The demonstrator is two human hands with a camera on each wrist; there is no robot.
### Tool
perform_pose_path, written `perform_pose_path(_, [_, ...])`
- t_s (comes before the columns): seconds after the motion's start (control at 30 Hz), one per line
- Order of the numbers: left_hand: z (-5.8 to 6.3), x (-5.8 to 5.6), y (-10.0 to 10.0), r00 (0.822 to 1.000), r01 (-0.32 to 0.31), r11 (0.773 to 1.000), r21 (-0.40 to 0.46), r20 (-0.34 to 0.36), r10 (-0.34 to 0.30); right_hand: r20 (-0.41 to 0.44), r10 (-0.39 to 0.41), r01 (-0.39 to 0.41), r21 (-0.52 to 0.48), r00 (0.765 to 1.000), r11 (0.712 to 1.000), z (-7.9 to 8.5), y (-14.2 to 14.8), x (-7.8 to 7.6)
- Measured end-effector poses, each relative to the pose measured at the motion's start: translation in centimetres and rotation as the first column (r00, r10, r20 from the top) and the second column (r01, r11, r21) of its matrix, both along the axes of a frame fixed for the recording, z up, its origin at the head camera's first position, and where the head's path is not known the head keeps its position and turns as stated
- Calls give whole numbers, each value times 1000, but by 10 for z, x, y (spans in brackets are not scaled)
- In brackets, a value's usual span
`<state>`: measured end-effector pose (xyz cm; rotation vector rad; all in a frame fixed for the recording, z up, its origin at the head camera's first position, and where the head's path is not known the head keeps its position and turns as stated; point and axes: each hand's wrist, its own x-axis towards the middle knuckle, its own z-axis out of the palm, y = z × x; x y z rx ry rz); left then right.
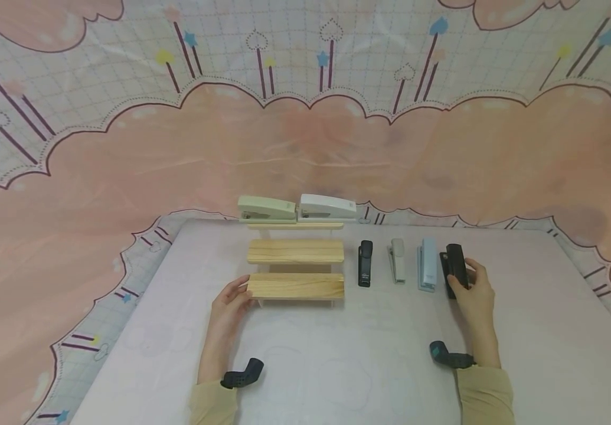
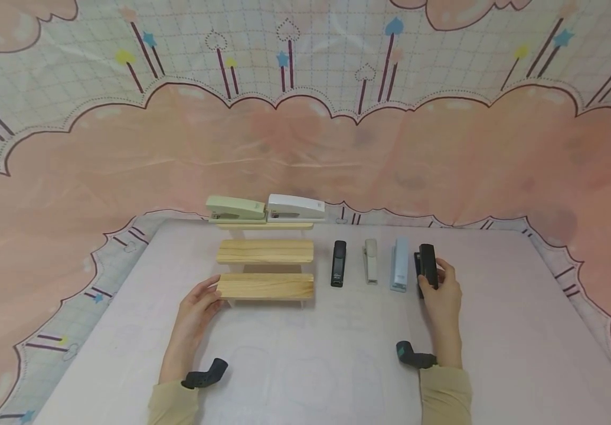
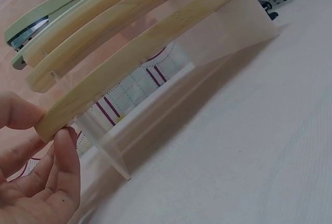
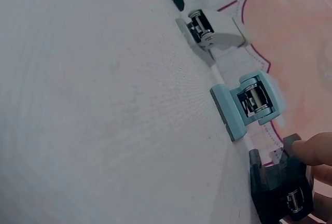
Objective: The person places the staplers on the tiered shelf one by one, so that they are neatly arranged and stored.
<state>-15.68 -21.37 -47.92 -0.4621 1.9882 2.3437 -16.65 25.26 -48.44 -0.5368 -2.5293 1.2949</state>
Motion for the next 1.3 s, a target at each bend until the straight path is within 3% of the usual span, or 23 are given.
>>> perform_pose_path(0.5, [-2,1,0,1000,-5,1000,-25,-6,5,-5,-31,31,24,999,999,1,-3,-1])
perform_pose_path(0.9, [1,0,0,1000,4,1000,-19,11,-3,5,-89,89,-82,996,993,5,-3,1])
perform_pose_path(1.3, [2,1,1,1000,-4,999,-44,15,5,1,-129,129,-94,992,987,12,-3,2])
